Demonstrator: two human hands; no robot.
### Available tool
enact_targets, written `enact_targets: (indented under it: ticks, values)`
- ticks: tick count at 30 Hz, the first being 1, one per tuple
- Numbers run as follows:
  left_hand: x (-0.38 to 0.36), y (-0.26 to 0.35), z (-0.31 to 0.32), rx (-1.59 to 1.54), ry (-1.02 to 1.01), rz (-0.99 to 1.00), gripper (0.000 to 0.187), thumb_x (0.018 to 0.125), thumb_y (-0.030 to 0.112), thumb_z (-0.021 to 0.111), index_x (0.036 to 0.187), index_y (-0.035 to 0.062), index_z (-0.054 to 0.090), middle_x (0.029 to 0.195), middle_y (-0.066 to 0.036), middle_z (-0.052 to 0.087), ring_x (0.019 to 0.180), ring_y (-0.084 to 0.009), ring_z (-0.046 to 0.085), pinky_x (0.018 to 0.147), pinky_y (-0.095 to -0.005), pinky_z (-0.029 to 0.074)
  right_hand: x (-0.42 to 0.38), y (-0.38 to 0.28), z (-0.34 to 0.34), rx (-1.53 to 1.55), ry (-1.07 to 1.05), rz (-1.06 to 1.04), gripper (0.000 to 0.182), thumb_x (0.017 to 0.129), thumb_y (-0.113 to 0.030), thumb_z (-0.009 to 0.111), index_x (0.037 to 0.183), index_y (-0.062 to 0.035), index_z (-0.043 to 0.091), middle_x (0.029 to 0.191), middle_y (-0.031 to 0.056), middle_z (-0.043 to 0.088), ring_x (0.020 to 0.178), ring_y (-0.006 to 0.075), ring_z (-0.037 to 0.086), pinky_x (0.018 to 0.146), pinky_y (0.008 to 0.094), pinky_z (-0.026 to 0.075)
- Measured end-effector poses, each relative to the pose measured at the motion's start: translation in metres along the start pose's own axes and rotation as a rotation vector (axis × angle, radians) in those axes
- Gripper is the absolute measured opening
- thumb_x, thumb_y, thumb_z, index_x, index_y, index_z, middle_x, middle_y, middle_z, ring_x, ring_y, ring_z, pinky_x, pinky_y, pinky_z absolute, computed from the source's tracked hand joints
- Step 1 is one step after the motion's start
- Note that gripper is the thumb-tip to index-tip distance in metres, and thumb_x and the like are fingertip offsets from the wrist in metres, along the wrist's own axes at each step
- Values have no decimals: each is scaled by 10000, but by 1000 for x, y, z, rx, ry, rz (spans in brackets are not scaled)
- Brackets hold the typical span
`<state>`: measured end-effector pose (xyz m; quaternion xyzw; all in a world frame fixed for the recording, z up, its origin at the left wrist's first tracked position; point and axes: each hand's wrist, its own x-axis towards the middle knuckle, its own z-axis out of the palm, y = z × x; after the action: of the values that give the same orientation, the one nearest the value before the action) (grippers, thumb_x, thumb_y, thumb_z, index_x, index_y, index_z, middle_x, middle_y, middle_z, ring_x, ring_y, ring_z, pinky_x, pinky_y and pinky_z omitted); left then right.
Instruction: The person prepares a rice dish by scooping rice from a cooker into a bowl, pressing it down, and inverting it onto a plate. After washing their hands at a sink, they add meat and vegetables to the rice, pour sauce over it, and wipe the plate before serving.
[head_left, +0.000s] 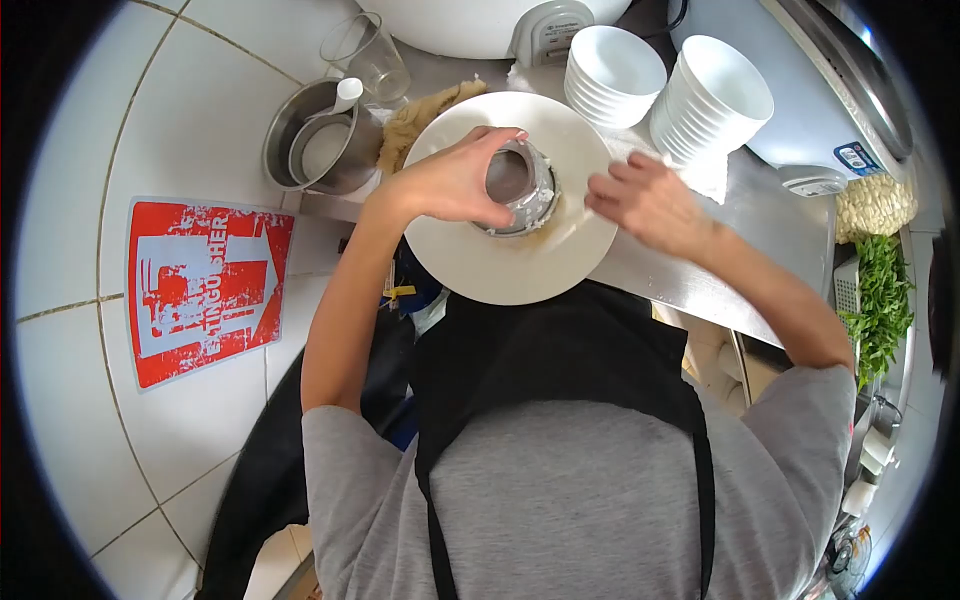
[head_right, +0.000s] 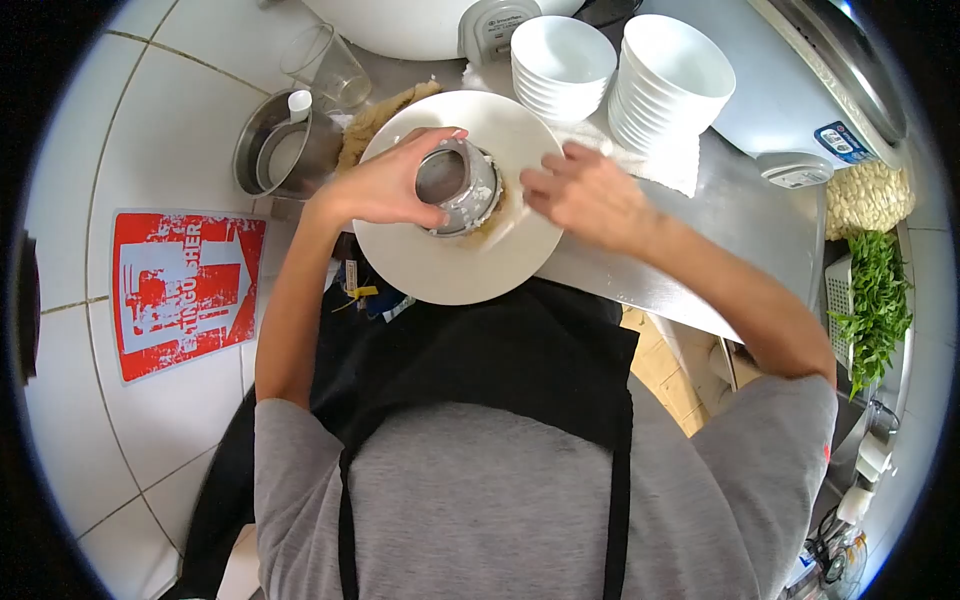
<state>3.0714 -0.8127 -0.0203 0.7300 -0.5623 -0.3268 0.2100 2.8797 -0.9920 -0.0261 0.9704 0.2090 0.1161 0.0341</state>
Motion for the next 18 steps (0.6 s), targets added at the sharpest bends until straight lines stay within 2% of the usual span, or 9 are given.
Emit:
enact_targets:
  ticks: [3, 6, 8, 9, 11, 12, 13, 16, 18]
  values:
    - [-1, 0, 1, -13, 1, -4, 887, 596, 208, 712, 1363, 61, 294, 1317, -185, 371, 1213, -309, 393, 1021, -348, 326, 10, 20, -3, -96, -2, -73, 194, 670, -140, 592, 849, -78, 635, 852, -4, 524, 761, 154, 521, 689, 299, 430]
    - [-6, 1, 0, -50, 8, -3, 886, 595, 200, 715, 1363, 68, 294, 1321, -183, 366, 1218, -319, 386, 1023, -356, 325, 0, 16, -35, -59, 40, 0, 225, 702, -143, 616, 914, -72, 647, 833, 7, 544, 754, 164, 545, 697, 308, 437]
    - [-6, -1, 1, -50, 7, 10, 886, 595, 198, 718, 1363, 72, 294, 1324, -181, 363, 1220, -324, 382, 1023, -360, 325, -15, 11, -55, 165, -136, 420, 315, 771, -163, 627, 1071, -67, 623, 842, 46, 580, 733, 217, 567, 699, 333, 451]
    - [-6, -4, 2, -45, 24, 28, 886, 596, 199, 721, 1362, 70, 295, 1327, -181, 360, 1221, -326, 383, 1023, -360, 325, -20, 6, -55, 169, -137, 435, 315, 771, -163, 627, 1071, -67, 623, 842, 46, 580, 733, 217, 567, 699, 333, 451]
    - [-6, -6, 2, -39, 28, 59, 886, 596, 200, 724, 1360, 68, 296, 1330, -180, 357, 1221, -327, 383, 1022, -361, 326, -27, -2, -51, 549, -45, 694, 327, 827, -210, 611, 1104, -37, 598, 827, 130, 617, 734, 304, 589, 722, 369, 472]
    - [-7, -5, 2, -51, 30, 60, 885, 597, 201, 726, 1359, 66, 297, 1327, -182, 357, 1220, -325, 386, 1020, -361, 328, -30, -3, -45, 761, -19, 727, 364, 868, -209, 575, 1185, -32, 542, 827, 182, 623, 764, 337, 594, 725, 386, 464]
    - [-8, -4, 1, -64, 36, 61, 884, 597, 201, 728, 1358, 64, 297, 1324, -184, 358, 1219, -323, 388, 1017, -360, 331, -29, -5, -42, 759, -16, 740, 364, 868, -209, 575, 1185, -32, 542, 827, 182, 623, 764, 337, 594, 725, 386, 464]
    - [-9, 3, 2, -23, 50, 62, 877, 597, 201, 727, 1352, 64, 303, 1312, -187, 365, 1212, -327, 396, 1010, -363, 338, -20, -15, -27, 880, -200, 1006, 326, 900, -206, 524, 1169, -22, 546, 820, 209, 616, 778, 343, 600, 722, 384, 462]
    - [-10, 2, 8, 21, 75, 71, 879, 592, 201, 729, 1351, 65, 306, 1306, -192, 367, 1206, -337, 399, 1005, -366, 342, -10, -23, -3, 975, -134, 1068, 331, 952, -211, 424, 1217, -43, 529, 738, 61, 548, 652, 135, 505, 600, 291, 452]
